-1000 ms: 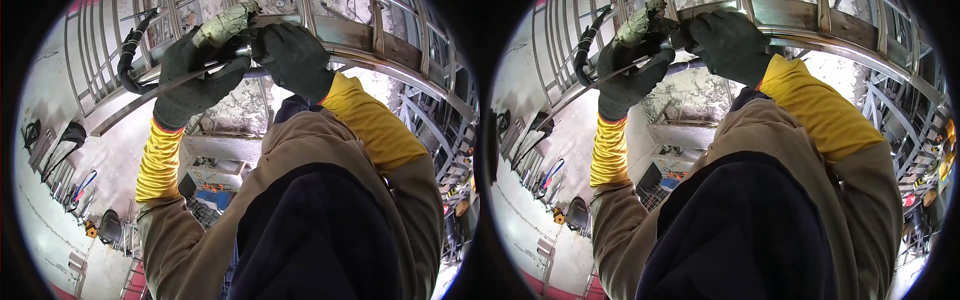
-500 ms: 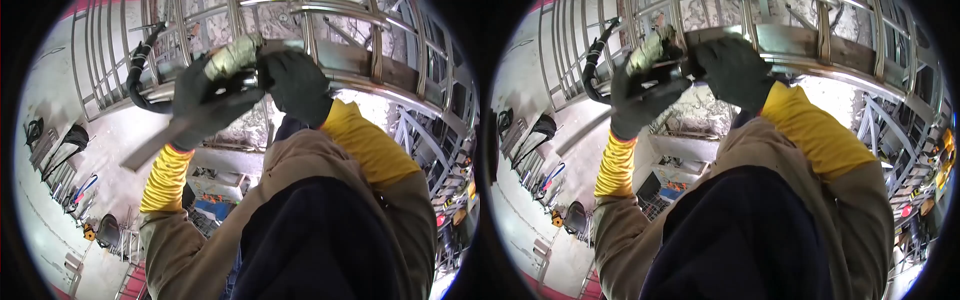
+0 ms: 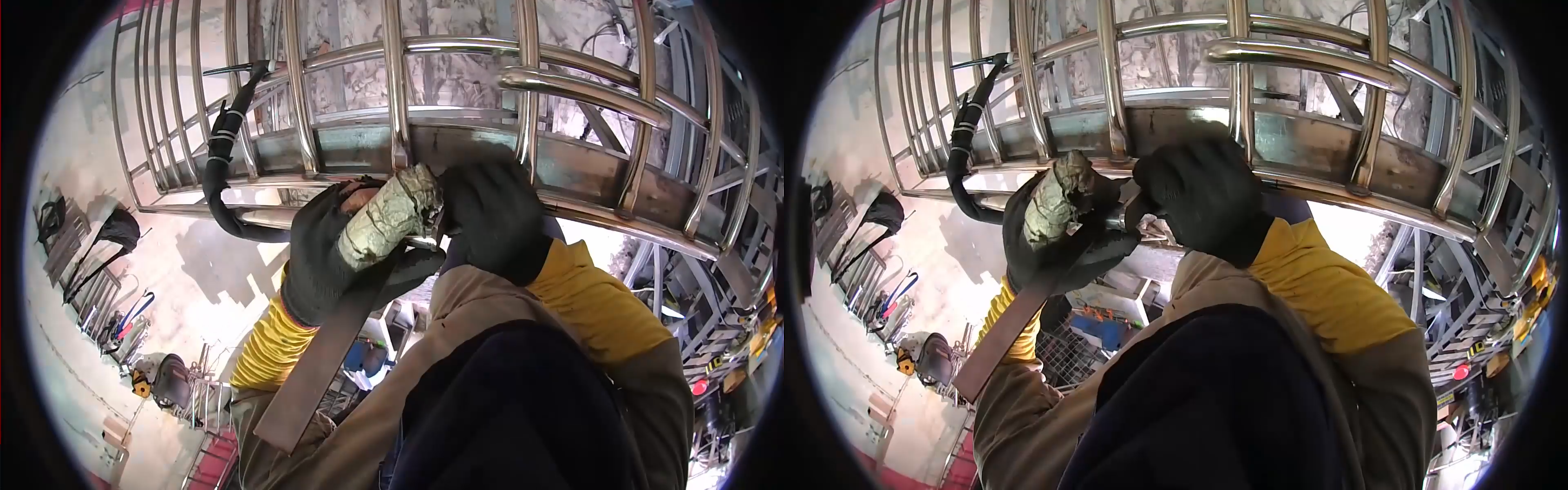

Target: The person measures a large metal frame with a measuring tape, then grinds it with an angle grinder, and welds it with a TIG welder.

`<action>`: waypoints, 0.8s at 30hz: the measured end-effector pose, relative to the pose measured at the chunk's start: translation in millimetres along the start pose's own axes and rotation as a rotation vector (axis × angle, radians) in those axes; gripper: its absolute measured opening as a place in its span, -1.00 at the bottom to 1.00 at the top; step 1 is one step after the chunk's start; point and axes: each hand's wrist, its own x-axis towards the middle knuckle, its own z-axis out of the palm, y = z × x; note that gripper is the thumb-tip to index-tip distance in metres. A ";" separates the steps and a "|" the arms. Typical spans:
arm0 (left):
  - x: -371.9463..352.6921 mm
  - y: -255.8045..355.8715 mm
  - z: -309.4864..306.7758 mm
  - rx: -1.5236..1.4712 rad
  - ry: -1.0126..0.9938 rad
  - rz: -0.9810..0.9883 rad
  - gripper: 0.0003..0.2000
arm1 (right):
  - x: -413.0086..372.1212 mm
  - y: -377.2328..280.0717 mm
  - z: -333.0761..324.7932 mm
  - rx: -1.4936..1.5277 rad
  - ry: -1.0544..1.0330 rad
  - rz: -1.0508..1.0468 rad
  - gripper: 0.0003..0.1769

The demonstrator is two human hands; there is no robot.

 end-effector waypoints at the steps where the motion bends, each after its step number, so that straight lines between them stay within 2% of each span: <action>1: 0.1 0.1 0.1 -0.006 -0.004 -0.006 -0.49 | -0.3 0.1 0.0 0.004 -0.007 0.005 -0.75; 10: 5.0 1.9 -0.6 0.046 0.070 0.071 -0.47 | -0.3 2.8 0.2 0.038 -0.008 -0.016 -0.75; 11: -1.8 -11.9 3.9 -0.040 0.066 -0.022 -0.47 | -0.2 2.0 0.1 0.023 -0.005 -0.021 -0.75; 24: -2.1 -4.2 4.5 0.021 0.052 -0.075 -0.38 | -2.1 0.1 0.7 -0.007 0.024 -0.018 -0.69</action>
